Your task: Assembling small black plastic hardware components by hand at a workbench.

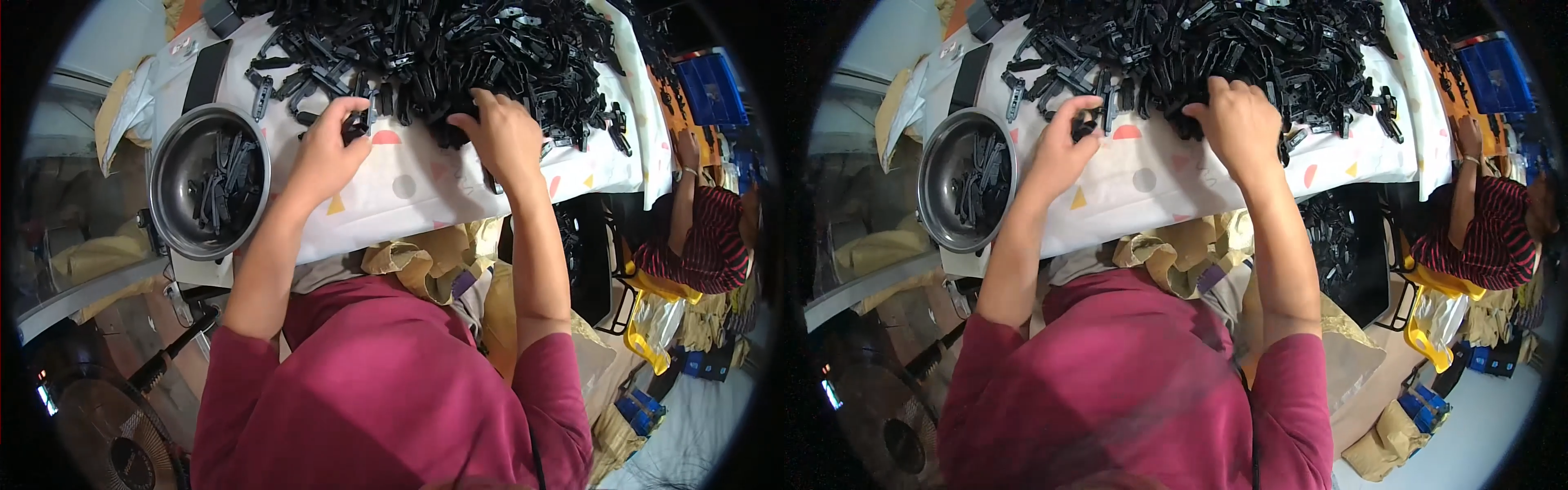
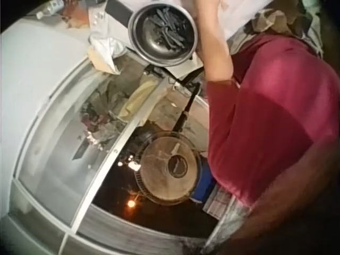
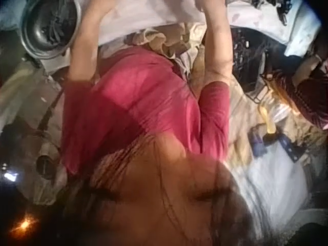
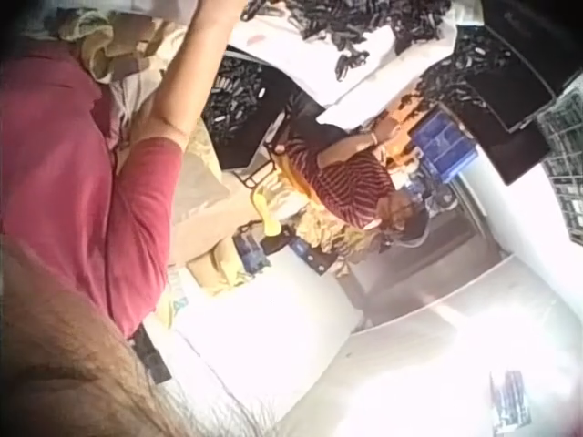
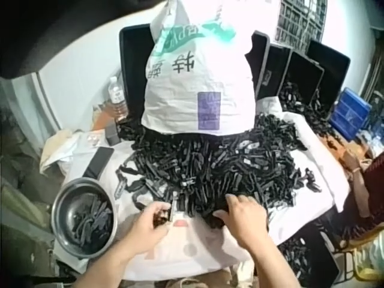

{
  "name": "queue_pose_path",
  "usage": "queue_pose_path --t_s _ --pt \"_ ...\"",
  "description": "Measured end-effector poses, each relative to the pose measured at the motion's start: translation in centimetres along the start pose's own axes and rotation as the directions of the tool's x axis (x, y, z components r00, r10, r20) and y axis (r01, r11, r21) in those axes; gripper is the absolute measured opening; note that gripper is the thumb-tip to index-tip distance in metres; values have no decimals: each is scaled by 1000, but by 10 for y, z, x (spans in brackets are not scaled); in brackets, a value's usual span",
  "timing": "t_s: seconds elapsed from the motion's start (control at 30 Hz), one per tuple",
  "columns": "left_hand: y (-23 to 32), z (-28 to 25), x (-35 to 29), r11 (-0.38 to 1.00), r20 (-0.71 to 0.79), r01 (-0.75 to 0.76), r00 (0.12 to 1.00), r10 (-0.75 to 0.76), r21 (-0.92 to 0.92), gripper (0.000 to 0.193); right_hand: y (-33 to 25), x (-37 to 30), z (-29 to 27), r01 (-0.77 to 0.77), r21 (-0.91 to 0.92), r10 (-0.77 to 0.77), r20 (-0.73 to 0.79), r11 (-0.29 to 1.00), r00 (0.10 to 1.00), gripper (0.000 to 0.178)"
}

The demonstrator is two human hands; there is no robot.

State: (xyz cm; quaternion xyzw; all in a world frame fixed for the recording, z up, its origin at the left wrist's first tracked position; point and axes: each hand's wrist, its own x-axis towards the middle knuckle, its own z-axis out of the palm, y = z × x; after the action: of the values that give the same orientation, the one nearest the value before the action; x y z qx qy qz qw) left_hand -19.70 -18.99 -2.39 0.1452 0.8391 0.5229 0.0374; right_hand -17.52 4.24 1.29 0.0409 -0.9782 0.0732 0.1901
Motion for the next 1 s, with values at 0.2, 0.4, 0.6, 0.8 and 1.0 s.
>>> queue_pose_path --t_s 0.2,0.4,0.6,0.8,1.0 --pt "24 16 27 667 -80 103 995 -65 738 25 -17 -10 13 -159 33 149 203 987 968 25" --pt "20 0 11 864 -161 165 982 -99 476 18 -19 -28 15 -283 171 276 63 944 959 22" --pt "35 5 -16 834 5 244 961 -277 -496 13 -29 -41 3 -297 389 325 -6 872 946 26" --pt "34 16 -22 697 61 253 955 -289 -671 16 -26 -43 8 -122 281 200 -268 952 942 22" --pt "28 23 -29 659 107 269 955 -277 -702 18 -32 -51 -13 -477 834 281 545 -276 790 18"
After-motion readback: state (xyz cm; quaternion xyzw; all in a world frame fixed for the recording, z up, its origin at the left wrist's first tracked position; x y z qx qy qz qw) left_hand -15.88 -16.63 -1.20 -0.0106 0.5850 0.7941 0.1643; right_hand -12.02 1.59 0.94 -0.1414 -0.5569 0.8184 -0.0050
